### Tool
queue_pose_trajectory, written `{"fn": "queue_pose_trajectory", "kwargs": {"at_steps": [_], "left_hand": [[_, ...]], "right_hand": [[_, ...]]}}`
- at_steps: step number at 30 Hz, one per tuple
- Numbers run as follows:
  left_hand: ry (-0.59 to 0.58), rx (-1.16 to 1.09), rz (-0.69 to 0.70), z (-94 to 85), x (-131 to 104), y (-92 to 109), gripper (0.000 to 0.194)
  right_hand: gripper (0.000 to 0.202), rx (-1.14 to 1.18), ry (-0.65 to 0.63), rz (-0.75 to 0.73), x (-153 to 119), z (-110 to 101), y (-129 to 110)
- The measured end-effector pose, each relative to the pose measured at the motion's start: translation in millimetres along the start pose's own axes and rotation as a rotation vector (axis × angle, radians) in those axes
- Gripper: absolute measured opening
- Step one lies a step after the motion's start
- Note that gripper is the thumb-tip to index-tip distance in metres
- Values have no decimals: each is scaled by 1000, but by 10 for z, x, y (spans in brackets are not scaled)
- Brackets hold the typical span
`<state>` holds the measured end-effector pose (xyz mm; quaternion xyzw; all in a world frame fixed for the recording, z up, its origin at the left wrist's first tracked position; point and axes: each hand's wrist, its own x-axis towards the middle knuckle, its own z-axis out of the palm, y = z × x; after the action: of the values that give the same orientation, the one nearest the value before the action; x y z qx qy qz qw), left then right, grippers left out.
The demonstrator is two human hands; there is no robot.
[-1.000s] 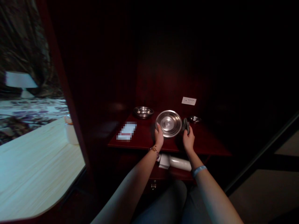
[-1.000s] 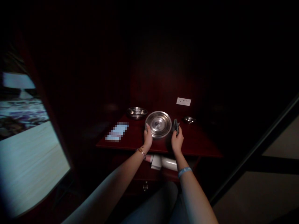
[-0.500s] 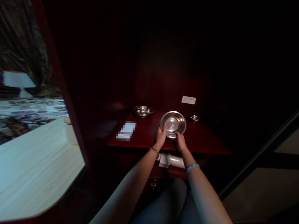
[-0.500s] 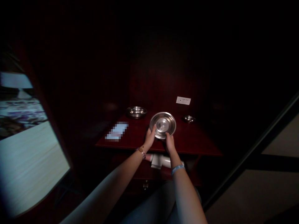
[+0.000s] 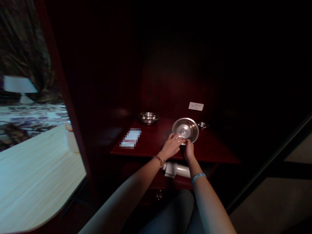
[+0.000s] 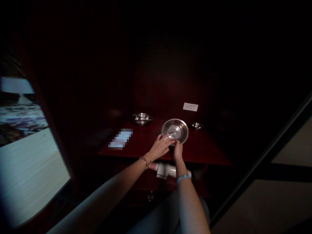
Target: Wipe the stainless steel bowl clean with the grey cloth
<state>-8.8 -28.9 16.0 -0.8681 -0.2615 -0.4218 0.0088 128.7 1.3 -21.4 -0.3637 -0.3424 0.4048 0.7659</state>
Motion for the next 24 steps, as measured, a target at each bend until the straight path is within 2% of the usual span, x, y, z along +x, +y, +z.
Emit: {"fn": "queue_pose_trajectory", "kwargs": {"at_steps": [6, 10, 16, 18, 20, 24], "left_hand": [[-23, -34, -33, -104, 18, -147, 42], [1, -58, -35, -143, 13, -140, 46], [38, -110, -37, -199, 18, -96, 50], [86, -206, -58, -208, 26, -86, 46], [182, -365, -118, -201, 36, -85, 37], [378, -727, -383, -157, 62, -131, 21]], "right_hand": [[37, 0, -119, 0, -5, 35, -13], [54, 49, -187, 9, -94, 70, -136], [61, 60, -270, -16, -231, 54, -269], [63, 57, -300, 0, -242, 50, -274], [61, 33, -330, 31, -237, 53, -260], [53, -8, -321, 32, -212, 60, -197]]}}
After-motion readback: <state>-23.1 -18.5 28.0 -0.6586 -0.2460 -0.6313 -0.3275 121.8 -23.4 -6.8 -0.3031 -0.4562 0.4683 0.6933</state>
